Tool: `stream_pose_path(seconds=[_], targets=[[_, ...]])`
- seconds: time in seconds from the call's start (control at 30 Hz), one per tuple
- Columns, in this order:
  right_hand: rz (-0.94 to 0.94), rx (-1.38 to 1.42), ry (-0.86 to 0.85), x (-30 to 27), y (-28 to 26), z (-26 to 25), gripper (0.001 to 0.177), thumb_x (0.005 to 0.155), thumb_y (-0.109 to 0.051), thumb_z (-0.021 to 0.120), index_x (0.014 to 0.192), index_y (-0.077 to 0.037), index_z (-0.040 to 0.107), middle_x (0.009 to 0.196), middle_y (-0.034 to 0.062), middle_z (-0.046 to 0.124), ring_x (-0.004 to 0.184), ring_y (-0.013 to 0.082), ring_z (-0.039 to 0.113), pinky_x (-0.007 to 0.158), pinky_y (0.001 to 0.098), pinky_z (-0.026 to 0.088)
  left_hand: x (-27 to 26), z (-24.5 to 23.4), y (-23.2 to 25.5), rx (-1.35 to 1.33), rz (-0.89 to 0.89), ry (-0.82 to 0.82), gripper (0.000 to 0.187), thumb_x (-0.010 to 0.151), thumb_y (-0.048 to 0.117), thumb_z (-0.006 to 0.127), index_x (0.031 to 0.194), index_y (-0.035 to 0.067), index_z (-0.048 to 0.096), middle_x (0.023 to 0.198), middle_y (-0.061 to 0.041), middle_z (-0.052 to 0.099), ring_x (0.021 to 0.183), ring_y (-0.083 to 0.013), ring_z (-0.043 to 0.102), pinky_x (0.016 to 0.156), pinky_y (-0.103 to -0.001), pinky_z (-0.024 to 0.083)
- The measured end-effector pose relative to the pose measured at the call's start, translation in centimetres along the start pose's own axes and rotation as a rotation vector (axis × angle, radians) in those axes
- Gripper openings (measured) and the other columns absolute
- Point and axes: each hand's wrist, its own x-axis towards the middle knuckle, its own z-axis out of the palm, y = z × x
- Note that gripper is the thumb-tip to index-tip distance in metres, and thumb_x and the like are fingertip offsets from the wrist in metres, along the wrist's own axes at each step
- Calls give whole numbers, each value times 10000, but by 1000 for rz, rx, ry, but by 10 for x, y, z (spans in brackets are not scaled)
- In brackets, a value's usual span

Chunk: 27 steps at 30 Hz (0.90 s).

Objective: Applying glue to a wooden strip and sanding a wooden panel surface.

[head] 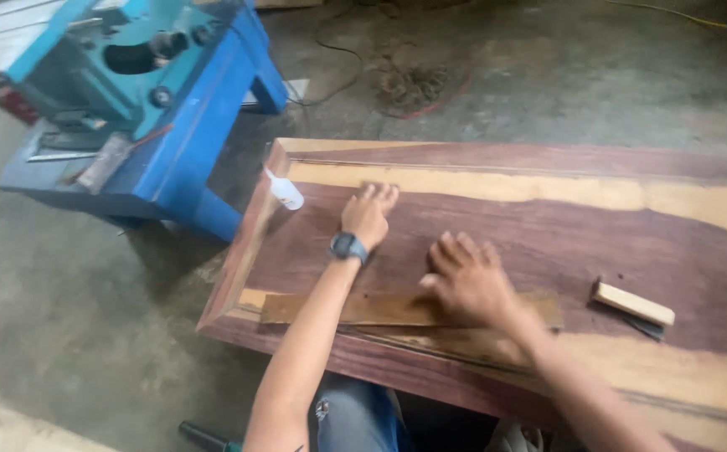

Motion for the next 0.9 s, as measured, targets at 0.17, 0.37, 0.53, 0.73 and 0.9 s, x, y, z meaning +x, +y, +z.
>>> stream_pose_path(seconds=[0.17,0.37,0.53,0.73,0.9], targets=[[436,68,-273,23,110,-4,719,987,-623,392,1602,-255,329,1668,162,288,1550,383,217,1173,687,220,-6,-8,9,-61,-40,32,722,885,122,523,1578,293,413,1624,44,443,1514,-304,366,1151,-592,375],[908,-106,-51,54,123,5,762,1034,-488,506,1588,21,389,1612,344,327,1523,470,259,1091,771,267,-17,-24,20,-97,-46,63,725,881,120,542,1577,290,430,1639,42,429,1526,-292,354,1190,-567,320],[650,169,-172,57,150,-11,586,999,-478,416,1564,-323,418,1649,68,368,1543,387,262,1112,744,311,-12,-20,19,-142,-71,51,734,904,81,488,1596,305,398,1660,59,395,1540,-284,331,1209,-571,289],[648,-430,-367,15,232,-14,501,976,-455,411,1367,-311,690,1459,-37,654,1540,350,307,1195,640,205,-12,-21,21,-145,-134,-23,726,943,72,431,1614,337,343,1684,98,327,1566,-246,268,1238,-540,245],[730,186,-290,16,228,-5,679,986,-701,328,1606,-427,294,1697,-69,267,1584,287,170,1217,676,180,-15,-28,23,-144,-132,-46,701,970,86,439,1615,340,335,1688,100,312,1566,-244,264,1242,-538,240]])
